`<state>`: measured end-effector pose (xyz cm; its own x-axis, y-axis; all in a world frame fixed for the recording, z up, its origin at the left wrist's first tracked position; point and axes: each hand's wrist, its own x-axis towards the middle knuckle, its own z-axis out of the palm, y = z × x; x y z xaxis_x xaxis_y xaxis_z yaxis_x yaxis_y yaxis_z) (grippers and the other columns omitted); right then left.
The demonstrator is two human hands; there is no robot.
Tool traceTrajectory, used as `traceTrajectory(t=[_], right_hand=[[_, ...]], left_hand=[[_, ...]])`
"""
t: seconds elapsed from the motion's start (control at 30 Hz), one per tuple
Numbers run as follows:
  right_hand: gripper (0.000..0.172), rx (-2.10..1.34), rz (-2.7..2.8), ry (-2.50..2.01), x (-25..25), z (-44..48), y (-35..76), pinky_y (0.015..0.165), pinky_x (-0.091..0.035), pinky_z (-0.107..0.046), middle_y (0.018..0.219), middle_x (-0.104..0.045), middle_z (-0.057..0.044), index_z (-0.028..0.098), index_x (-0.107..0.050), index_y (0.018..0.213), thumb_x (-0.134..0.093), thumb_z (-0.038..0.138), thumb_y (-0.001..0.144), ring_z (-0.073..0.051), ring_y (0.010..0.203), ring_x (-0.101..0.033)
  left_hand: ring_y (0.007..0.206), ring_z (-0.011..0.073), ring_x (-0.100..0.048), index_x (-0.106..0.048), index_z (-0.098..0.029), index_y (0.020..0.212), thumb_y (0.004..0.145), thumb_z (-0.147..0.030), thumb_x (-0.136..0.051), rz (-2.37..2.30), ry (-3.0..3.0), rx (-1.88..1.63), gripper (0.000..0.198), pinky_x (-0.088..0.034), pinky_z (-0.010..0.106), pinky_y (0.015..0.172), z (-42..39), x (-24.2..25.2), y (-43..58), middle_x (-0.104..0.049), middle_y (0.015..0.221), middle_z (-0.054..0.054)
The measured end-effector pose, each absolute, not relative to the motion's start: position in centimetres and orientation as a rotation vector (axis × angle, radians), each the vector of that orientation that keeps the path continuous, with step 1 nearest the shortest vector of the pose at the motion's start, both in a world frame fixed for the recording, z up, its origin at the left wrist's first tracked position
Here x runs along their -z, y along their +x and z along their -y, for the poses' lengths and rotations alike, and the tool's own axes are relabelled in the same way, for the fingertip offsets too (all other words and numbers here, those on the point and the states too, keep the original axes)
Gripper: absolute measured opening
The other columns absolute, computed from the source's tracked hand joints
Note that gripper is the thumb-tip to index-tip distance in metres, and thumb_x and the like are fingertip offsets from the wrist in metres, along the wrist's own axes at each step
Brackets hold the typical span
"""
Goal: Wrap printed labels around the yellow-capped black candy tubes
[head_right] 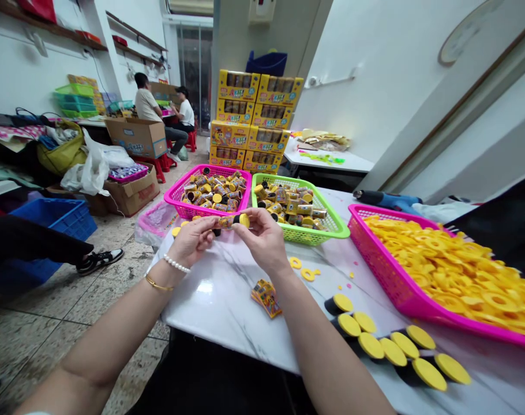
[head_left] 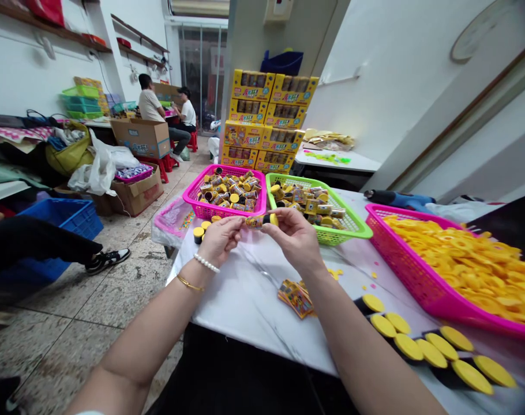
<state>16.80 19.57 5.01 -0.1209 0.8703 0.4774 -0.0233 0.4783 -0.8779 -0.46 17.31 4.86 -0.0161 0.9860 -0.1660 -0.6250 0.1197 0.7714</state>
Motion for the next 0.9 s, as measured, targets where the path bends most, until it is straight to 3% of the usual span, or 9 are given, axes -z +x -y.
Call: traceTrajectory(t=[0.2, 0.33, 0.4, 0.5, 0.63, 0.73, 0.9], right_hand=[[0.041, -1.067, 1.604, -0.718, -5.4, -19.2, 17.1, 0.079, -0.06, -0.033, 0.092, -0.072, -0.001, 0.025, -0.072, 0.103, -0.087, 0.034, 0.066, -0.018, 0.084, -0.07], [0.033, -0.924, 1.749, -0.747, -5.4, -19.0, 17.1, 0.079, -0.062, -0.035, 0.097, -0.072, -0.004, 0.023, -0.075, 0.103, -0.082, 0.033, 0.073, -0.018, 0.083, -0.07], [0.028, -0.819, 1.812, -0.777, -5.5, -18.9, 17.4, 0.081, -0.062, -0.037, 0.095, -0.073, -0.005, 0.022, -0.074, 0.103, -0.079, 0.031, 0.077, -0.018, 0.082, -0.071], [0.021, -0.651, 1.88, -0.755, -5.7, -18.9, 17.9, 0.086, -0.062, -0.039, 0.099, -0.073, -0.006, 0.023, -0.074, 0.101, -0.074, 0.026, 0.08, -0.02, 0.09, -0.072], [0.019, -0.543, 1.928, -0.718, -6.0, -19.0, 18.4, 0.089, -0.062, -0.04, 0.106, -0.073, -0.007, 0.026, -0.076, 0.099, -0.072, 0.024, 0.081, -0.023, 0.101, -0.07], [0.022, -0.568, 1.922, -0.773, -5.5, -19.1, 18.3, 0.089, -0.062, -0.043, 0.101, -0.076, -0.006, 0.024, -0.076, 0.099, -0.077, 0.027, 0.078, -0.022, 0.093, -0.072], [0.029, -0.982, 1.699, -0.783, -4.7, -19.3, 17.4, 0.081, -0.064, -0.042, 0.086, -0.078, -0.005, 0.02, -0.075, 0.093, -0.085, 0.035, 0.071, -0.021, 0.078, -0.074]], left_hand=[[0.062, 0.0095, -0.063, -0.073, -0.014, 0.092, 0.057, -0.039, -0.094, -0.797, 0.823, -1.326, 0.048, -0.043, 0.019, 0.052, -17.1, -4.5, -0.6, -0.072, 0.082, 0.004], [0.06, 0.0091, -0.061, -0.07, -0.012, 0.081, 0.051, -0.041, -0.096, -0.739, 0.864, -1.309, 0.049, -0.043, 0.021, 0.056, -17.1, -4.1, -0.3, -0.069, 0.071, 0.002], [0.058, 0.0094, -0.061, -0.07, -0.013, 0.085, 0.049, -0.038, -0.097, -0.733, 0.871, -1.327, 0.051, -0.044, 0.021, 0.056, -17.1, -4.0, -0.1, -0.068, 0.068, 0.001], [0.06, 0.0118, -0.064, -0.071, -0.014, 0.093, 0.056, -0.041, -0.095, -0.734, 0.832, -1.26, 0.052, -0.048, 0.023, 0.056, -17.2, -4.0, -0.4, -0.071, 0.075, 0.002], [0.059, 0.0114, -0.065, -0.069, -0.013, 0.086, 0.061, -0.036, -0.093, -0.779, 0.804, -1.204, 0.042, -0.05, 0.023, 0.056, -17.5, -3.9, -1.0, -0.072, 0.08, 0.005], [0.062, 0.0101, -0.064, -0.07, -0.013, 0.086, 0.061, -0.03, -0.093, -0.772, 0.91, -1.29, 0.038, -0.049, 0.022, 0.06, -17.6, -3.7, -0.9, -0.071, 0.075, 0.003], [0.06, 0.0102, -0.062, -0.072, -0.014, 0.089, 0.065, -0.032, -0.089, -0.801, 1.134, -1.372, 0.035, -0.049, 0.022, 0.059, -17.3, -3.7, -0.3, -0.069, 0.07, 0.001]])
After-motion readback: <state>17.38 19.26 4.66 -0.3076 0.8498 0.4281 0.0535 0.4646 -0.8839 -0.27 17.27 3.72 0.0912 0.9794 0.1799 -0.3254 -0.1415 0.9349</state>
